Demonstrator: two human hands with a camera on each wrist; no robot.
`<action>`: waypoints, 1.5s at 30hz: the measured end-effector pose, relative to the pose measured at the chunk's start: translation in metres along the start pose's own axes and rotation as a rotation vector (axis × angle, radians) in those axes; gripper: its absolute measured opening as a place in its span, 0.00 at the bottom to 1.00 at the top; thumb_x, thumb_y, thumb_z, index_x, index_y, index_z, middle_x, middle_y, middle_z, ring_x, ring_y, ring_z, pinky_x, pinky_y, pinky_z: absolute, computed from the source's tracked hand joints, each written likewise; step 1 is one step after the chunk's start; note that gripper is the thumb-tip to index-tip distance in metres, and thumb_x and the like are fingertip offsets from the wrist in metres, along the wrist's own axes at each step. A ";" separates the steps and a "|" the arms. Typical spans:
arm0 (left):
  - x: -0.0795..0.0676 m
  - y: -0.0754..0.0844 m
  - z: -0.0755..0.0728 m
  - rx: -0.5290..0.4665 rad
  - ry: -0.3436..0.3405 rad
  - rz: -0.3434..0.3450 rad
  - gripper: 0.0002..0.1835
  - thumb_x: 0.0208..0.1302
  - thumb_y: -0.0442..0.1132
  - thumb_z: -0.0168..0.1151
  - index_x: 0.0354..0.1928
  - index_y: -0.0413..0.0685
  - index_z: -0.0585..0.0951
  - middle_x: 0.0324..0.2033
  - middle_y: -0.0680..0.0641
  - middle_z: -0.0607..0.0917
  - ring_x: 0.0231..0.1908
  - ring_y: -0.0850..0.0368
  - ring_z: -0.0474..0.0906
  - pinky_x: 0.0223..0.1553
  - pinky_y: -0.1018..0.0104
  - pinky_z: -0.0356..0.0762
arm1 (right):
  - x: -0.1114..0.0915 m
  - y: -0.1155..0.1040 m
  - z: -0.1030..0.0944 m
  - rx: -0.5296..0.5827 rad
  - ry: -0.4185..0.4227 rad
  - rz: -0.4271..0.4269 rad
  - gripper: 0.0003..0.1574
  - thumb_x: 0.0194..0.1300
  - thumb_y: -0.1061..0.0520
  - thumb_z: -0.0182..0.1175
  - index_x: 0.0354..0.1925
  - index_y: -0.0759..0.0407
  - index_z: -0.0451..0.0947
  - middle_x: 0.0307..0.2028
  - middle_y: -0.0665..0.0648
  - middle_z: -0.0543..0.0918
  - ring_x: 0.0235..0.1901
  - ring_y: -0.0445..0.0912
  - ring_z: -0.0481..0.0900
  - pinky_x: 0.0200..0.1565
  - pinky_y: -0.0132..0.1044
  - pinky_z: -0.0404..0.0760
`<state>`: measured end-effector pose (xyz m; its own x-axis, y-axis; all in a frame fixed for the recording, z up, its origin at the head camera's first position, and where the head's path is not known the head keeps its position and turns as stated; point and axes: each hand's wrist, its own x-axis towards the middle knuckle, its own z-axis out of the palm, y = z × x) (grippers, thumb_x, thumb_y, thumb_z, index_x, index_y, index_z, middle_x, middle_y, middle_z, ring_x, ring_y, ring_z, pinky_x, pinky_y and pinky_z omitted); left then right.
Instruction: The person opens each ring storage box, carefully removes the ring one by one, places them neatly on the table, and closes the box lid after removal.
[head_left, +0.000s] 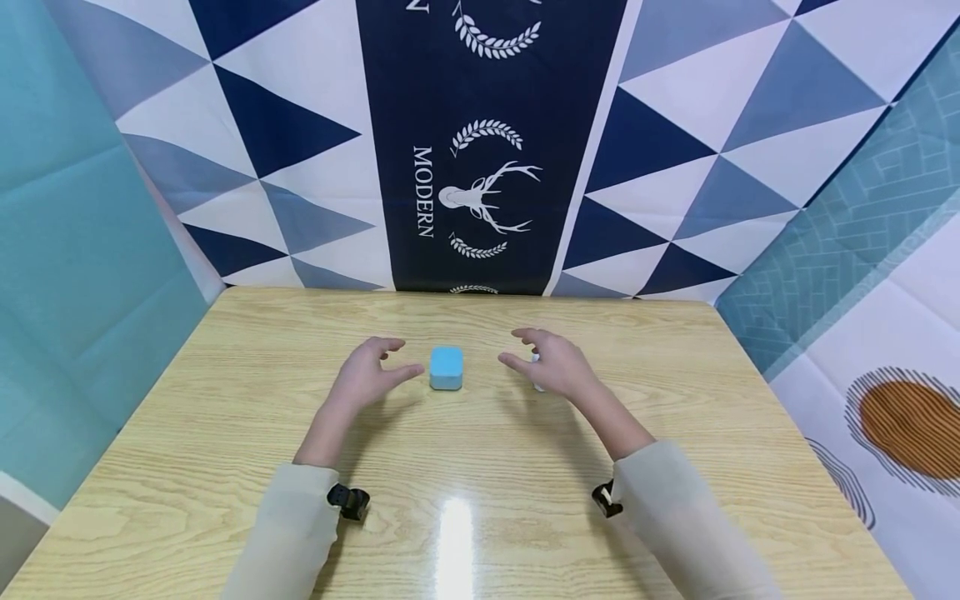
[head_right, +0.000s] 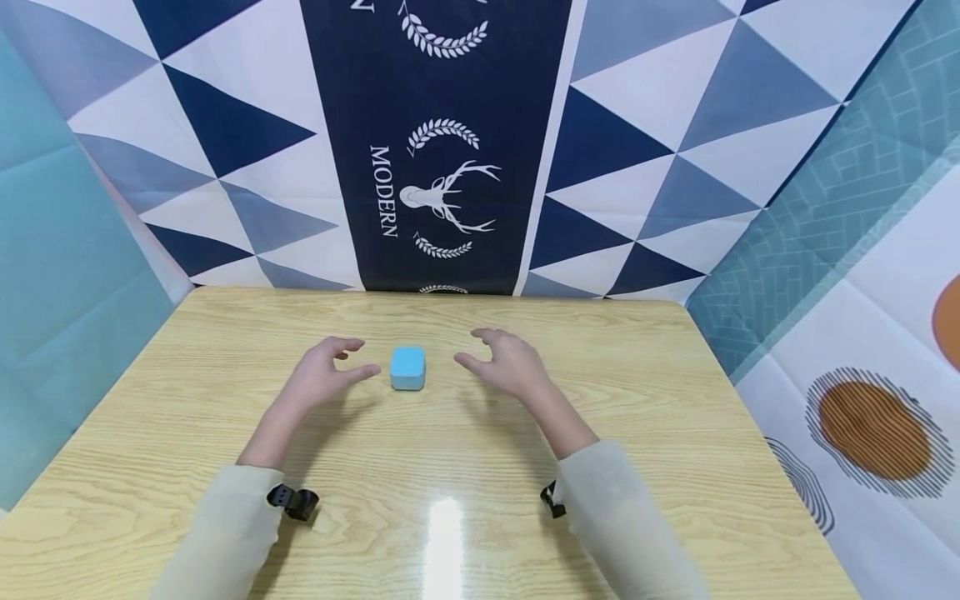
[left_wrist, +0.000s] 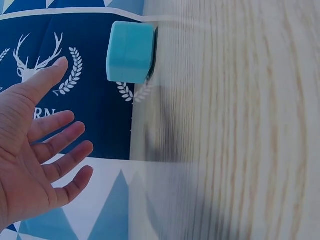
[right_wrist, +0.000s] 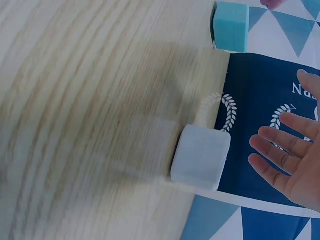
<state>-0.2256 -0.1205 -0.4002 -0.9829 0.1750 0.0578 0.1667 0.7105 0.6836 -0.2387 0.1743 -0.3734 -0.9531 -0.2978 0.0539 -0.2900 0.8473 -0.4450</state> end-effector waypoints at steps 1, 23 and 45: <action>0.000 0.000 0.001 -0.003 -0.003 -0.002 0.35 0.57 0.56 0.64 0.60 0.41 0.73 0.59 0.40 0.75 0.57 0.40 0.72 0.54 0.49 0.71 | 0.000 0.000 0.001 0.001 -0.001 -0.005 0.39 0.61 0.34 0.54 0.61 0.56 0.71 0.54 0.63 0.79 0.48 0.56 0.80 0.48 0.51 0.76; 0.001 0.005 0.019 -0.045 -0.051 -0.044 0.34 0.56 0.54 0.65 0.60 0.41 0.73 0.58 0.40 0.75 0.57 0.41 0.71 0.53 0.49 0.71 | 0.009 -0.012 0.028 0.025 -0.038 -0.046 0.38 0.59 0.36 0.58 0.61 0.57 0.71 0.53 0.63 0.80 0.48 0.56 0.81 0.46 0.48 0.79; 0.007 0.003 0.037 -0.024 -0.060 -0.090 0.34 0.54 0.53 0.68 0.59 0.43 0.74 0.54 0.42 0.80 0.52 0.44 0.77 0.50 0.51 0.75 | 0.018 -0.017 0.053 0.072 -0.054 -0.032 0.37 0.58 0.39 0.62 0.60 0.56 0.72 0.53 0.61 0.80 0.47 0.54 0.81 0.46 0.47 0.79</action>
<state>-0.2288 -0.0917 -0.4249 -0.9872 0.1519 -0.0479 0.0750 0.7088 0.7014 -0.2467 0.1311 -0.4123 -0.9370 -0.3488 0.0220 -0.3111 0.8036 -0.5073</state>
